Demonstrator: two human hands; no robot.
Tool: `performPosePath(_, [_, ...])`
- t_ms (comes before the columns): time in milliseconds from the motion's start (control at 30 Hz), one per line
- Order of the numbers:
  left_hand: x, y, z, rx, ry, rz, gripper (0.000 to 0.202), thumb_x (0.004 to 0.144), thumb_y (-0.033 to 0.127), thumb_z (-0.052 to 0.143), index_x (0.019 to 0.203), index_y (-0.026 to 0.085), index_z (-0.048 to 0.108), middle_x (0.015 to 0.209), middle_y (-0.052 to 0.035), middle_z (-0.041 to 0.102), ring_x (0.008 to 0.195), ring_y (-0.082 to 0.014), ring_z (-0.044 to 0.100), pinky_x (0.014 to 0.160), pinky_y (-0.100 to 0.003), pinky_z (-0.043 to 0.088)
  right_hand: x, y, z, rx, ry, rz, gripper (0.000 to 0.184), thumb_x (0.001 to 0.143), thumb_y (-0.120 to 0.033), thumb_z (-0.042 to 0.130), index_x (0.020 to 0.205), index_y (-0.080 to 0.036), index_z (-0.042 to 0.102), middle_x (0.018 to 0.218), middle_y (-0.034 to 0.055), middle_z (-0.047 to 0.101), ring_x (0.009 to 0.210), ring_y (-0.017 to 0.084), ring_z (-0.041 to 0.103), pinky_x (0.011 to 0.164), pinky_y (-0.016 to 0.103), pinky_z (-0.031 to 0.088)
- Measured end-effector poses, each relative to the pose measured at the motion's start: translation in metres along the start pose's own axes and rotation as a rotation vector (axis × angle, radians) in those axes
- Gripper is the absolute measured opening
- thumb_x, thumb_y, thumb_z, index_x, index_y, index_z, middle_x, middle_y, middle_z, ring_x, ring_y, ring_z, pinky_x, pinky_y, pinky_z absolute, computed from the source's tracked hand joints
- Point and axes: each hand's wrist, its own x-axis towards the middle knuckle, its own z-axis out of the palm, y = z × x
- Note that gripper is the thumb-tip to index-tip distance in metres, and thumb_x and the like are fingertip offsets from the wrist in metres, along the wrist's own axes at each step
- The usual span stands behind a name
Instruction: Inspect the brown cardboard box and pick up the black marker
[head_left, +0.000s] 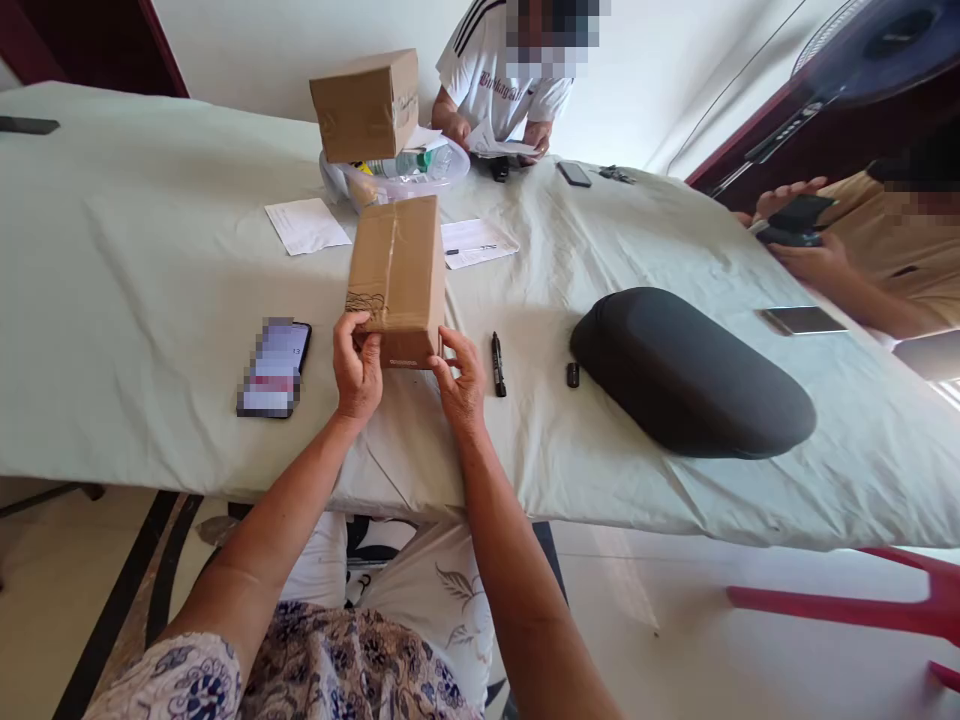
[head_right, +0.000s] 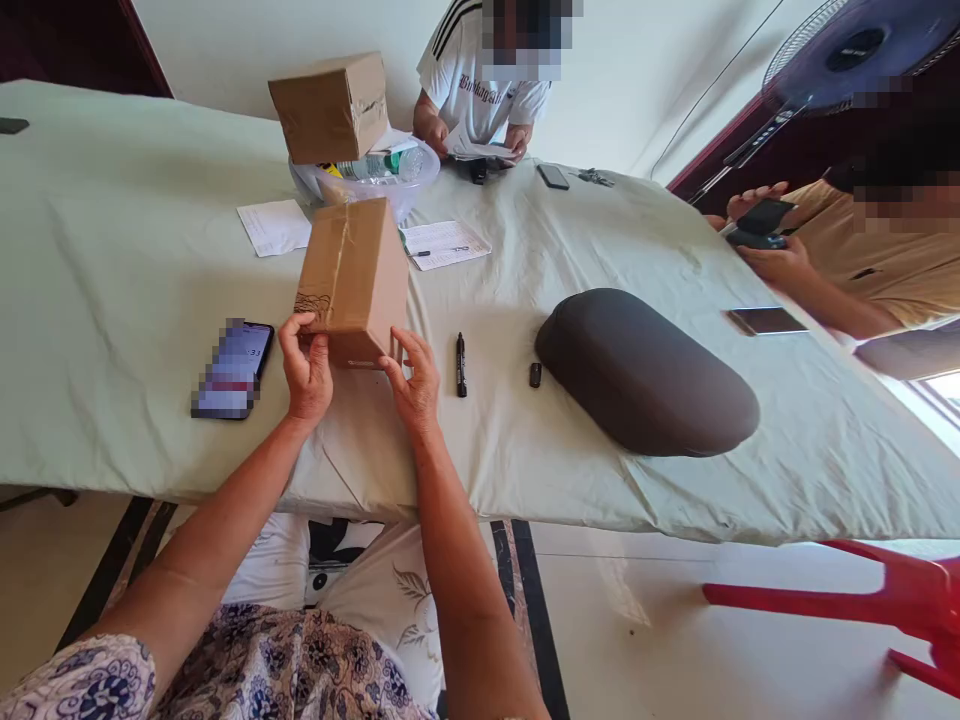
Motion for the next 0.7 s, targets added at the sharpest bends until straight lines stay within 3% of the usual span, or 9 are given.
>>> performPosePath(133, [0.006, -0.003, -0.005, -0.048, 0.046, -0.145, 0.053, 0.100, 0.072, 0.047, 0.126, 0.026, 0.052, 0.121, -0.0089, 0.061, 0.111, -0.0203, 0.064, 0.100, -0.034, 0.051, 0.001, 0.003, 0.001, -0.014, -0.011, 0.088, 0.054, 0.089, -0.068, 0.068, 0.125, -0.028, 0.075, 0.134, 0.0113, 0.073, 0.123, 0.026, 0.067, 0.087, 0.037, 0.061])
performPosePath(233, [0.006, -0.008, -0.004, -0.080, 0.011, -0.219, 0.058, 0.097, 0.076, 0.047, 0.127, 0.027, 0.049, 0.126, -0.0100, 0.060, 0.117, -0.0215, 0.063, 0.101, -0.034, 0.052, 0.001, 0.004, 0.001, 0.049, 0.006, 0.148, 0.057, 0.088, -0.067, 0.069, 0.127, -0.027, 0.074, 0.125, 0.0110, 0.075, 0.098, 0.020, 0.071, 0.078, 0.034, 0.061])
performPosePath(300, [0.004, -0.012, -0.003, -0.154, -0.049, -0.348, 0.061, 0.097, 0.079, 0.044, 0.133, 0.029, 0.044, 0.134, -0.0118, 0.059, 0.122, -0.0225, 0.063, 0.098, -0.035, 0.056, 0.000, 0.001, 0.000, 0.058, 0.062, 0.120, 0.054, 0.089, -0.065, 0.070, 0.125, -0.026, 0.075, 0.114, 0.0095, 0.075, 0.084, 0.016, 0.067, 0.072, 0.032, 0.060])
performPosePath(367, [0.002, -0.014, 0.000, -0.256, -0.111, -0.514, 0.067, 0.096, 0.081, 0.041, 0.141, 0.031, 0.036, 0.146, -0.0145, 0.055, 0.128, -0.0241, 0.063, 0.094, -0.037, 0.060, -0.001, -0.005, -0.001, 0.038, 0.120, 0.041, 0.048, 0.088, -0.062, 0.074, 0.119, -0.026, 0.077, 0.106, 0.0073, 0.072, 0.082, 0.016, 0.065, 0.069, 0.030, 0.059])
performPosePath(433, [0.001, -0.014, 0.003, -0.324, -0.162, -0.614, 0.078, 0.094, 0.083, 0.043, 0.151, 0.032, 0.025, 0.162, -0.0167, 0.045, 0.141, -0.0266, 0.058, 0.100, -0.040, 0.061, -0.003, -0.011, 0.000, 0.022, 0.119, -0.029, 0.042, 0.088, -0.059, 0.076, 0.115, -0.027, 0.077, 0.098, 0.0049, 0.069, 0.081, 0.015, 0.063, 0.067, 0.028, 0.058])
performPosePath(567, [-0.002, -0.007, 0.006, -0.279, -0.241, -0.607, 0.117, 0.084, 0.086, 0.058, 0.165, 0.030, -0.005, 0.178, -0.0176, 0.022, 0.165, -0.0282, 0.031, 0.126, -0.046, 0.045, -0.008, -0.019, 0.006, 0.024, 0.054, -0.080, 0.038, 0.093, -0.057, 0.071, 0.115, -0.026, 0.075, 0.081, -0.0009, 0.063, 0.068, 0.013, 0.056, 0.064, 0.028, 0.056])
performPosePath(700, [-0.003, 0.001, 0.005, -0.273, -0.313, -0.606, 0.139, 0.075, 0.093, 0.061, 0.165, 0.026, -0.022, 0.180, -0.0207, 0.013, 0.168, -0.0300, 0.022, 0.132, -0.049, 0.036, -0.011, -0.018, 0.012, 0.021, 0.048, -0.087, 0.041, 0.092, -0.059, 0.070, 0.114, -0.025, 0.073, 0.075, -0.0028, 0.061, 0.063, 0.012, 0.056, 0.064, 0.030, 0.056])
